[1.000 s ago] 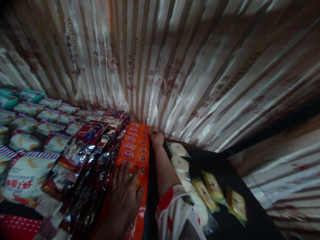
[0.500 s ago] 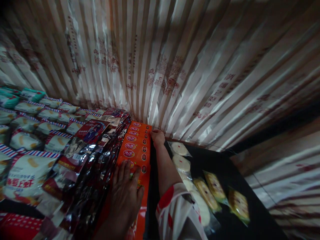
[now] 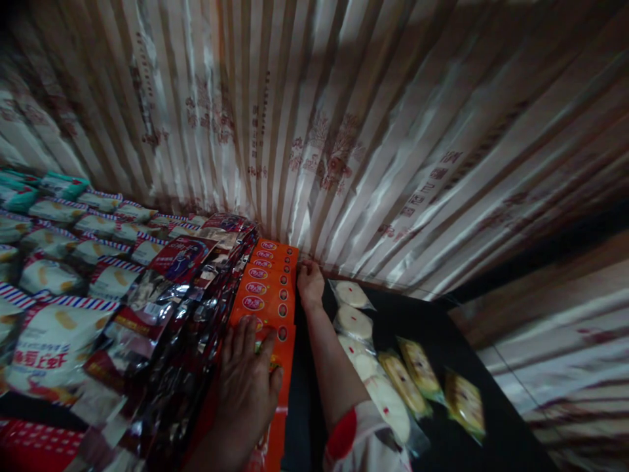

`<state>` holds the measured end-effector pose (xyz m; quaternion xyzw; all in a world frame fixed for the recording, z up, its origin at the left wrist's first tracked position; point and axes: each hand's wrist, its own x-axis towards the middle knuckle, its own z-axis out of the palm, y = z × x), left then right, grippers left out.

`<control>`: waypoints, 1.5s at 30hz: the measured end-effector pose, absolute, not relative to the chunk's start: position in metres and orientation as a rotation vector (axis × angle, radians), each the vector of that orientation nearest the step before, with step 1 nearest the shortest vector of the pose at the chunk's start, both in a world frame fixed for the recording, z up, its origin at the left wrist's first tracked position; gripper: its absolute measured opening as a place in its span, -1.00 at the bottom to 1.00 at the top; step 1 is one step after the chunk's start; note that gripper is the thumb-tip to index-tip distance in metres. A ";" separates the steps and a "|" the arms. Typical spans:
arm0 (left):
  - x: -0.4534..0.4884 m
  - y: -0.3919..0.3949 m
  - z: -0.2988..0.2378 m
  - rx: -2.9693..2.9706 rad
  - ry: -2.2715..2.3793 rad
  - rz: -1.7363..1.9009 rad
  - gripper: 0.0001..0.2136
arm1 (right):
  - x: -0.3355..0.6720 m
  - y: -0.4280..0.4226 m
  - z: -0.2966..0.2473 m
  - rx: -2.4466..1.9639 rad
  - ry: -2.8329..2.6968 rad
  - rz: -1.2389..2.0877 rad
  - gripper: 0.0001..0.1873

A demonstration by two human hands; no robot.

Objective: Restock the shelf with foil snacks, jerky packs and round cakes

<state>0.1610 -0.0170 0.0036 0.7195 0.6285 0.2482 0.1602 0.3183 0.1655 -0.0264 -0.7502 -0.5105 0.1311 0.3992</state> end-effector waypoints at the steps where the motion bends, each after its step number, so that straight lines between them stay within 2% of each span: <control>1: 0.161 -0.017 0.004 2.050 1.794 0.715 -0.57 | 0.316 0.155 -0.024 -1.912 -1.296 0.335 -0.65; 5: 0.161 -0.017 0.006 2.034 1.801 0.736 -0.59 | 0.306 0.118 -0.017 -1.889 -1.452 0.408 -0.59; 12: 0.162 -0.017 0.005 2.047 1.808 0.700 -0.58 | 0.293 0.104 -0.026 -1.801 -1.492 0.478 -0.26; 15: 0.162 -0.017 0.007 2.045 1.798 0.679 -0.56 | 0.289 0.105 -0.031 -1.792 -1.475 0.502 -0.19; 31: 0.163 -0.017 -0.001 2.092 1.769 0.725 -0.57 | 0.292 0.088 -0.021 -1.758 -1.390 0.535 -0.31; 38: 0.165 -0.020 0.000 2.073 1.785 0.700 -0.56 | 0.275 0.075 -0.011 -1.643 -1.840 0.165 -0.51; 45: 0.164 -0.019 0.004 2.077 1.794 0.630 -0.62 | 0.243 0.093 0.011 -1.555 -2.282 0.099 -0.54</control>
